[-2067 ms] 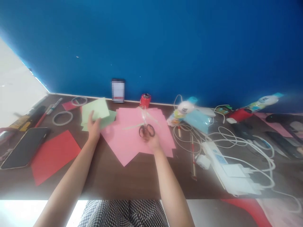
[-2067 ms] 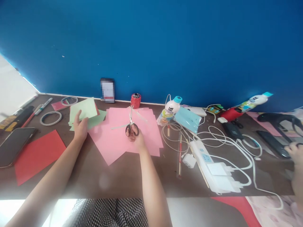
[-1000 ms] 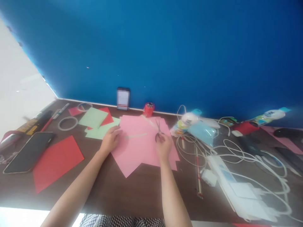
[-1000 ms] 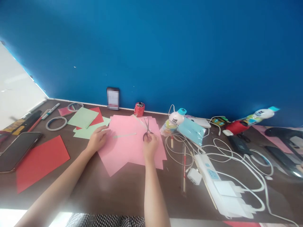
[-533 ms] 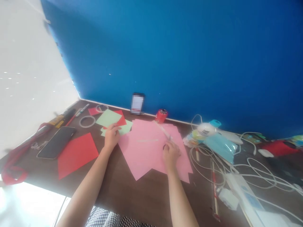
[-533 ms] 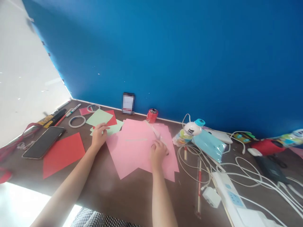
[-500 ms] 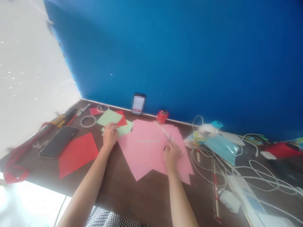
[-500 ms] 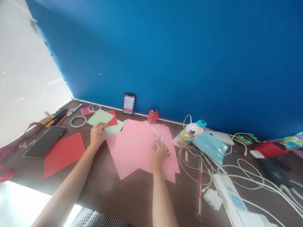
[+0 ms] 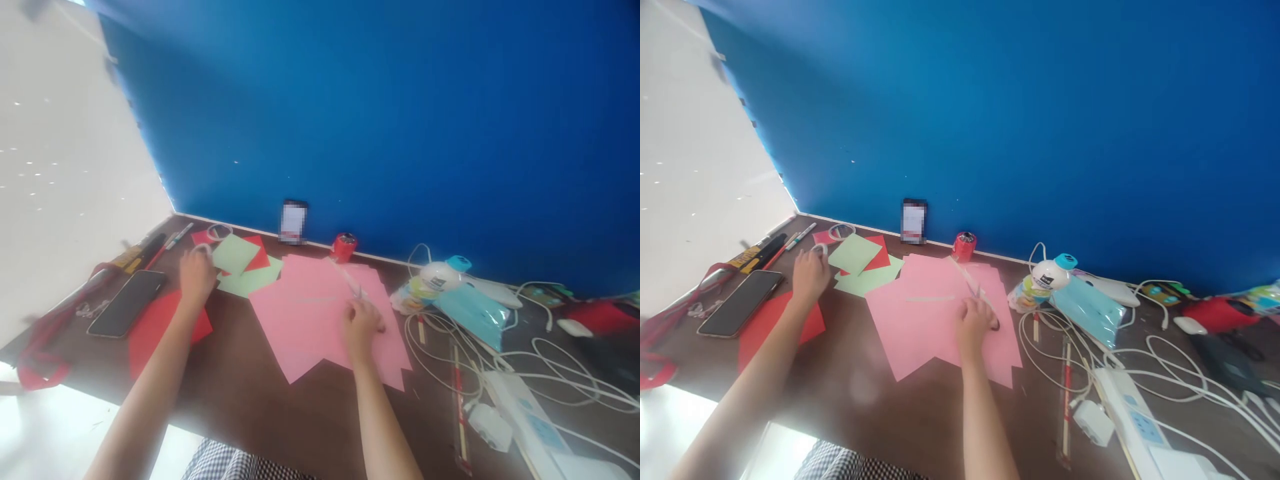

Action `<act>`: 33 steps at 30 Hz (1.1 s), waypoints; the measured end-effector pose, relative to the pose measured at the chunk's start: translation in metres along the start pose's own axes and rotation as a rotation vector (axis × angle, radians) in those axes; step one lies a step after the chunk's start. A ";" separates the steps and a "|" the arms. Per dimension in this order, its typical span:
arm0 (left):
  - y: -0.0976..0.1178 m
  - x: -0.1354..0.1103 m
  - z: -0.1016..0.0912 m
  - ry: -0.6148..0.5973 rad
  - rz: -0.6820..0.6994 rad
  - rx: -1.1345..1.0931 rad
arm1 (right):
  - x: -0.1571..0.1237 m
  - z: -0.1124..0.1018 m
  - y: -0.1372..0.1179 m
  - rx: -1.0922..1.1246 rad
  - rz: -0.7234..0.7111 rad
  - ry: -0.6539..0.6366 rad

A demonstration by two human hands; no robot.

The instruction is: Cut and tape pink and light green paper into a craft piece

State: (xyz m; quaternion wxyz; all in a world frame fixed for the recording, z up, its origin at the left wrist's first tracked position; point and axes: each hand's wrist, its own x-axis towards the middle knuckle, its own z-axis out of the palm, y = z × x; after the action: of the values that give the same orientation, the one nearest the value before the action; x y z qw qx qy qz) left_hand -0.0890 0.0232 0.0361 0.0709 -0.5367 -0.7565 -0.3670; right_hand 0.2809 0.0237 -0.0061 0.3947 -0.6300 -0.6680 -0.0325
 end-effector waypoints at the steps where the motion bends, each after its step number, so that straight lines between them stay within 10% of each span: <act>1: 0.021 -0.008 0.002 -0.050 0.013 -0.074 | -0.001 -0.001 -0.005 0.020 -0.019 0.015; 5: 0.107 -0.059 0.024 -0.371 0.067 -0.418 | -0.008 -0.002 -0.028 0.254 -0.145 0.046; 9: 0.145 -0.102 0.048 -0.524 0.190 -0.702 | -0.020 0.003 -0.041 0.410 -0.335 -0.149; 20: 0.136 -0.107 0.066 -0.795 0.311 -0.878 | -0.020 0.007 -0.044 0.450 -0.317 -0.128; 33: 0.137 -0.108 0.066 -0.787 0.280 -0.823 | -0.017 0.003 -0.048 0.513 -0.378 -0.135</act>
State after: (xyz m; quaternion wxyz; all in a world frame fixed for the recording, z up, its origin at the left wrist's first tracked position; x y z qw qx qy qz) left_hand 0.0929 0.0038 -0.0003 -0.3815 -0.7110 -0.4431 -0.3908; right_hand 0.2362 0.0016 0.0041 0.4824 -0.3758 -0.7841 0.1061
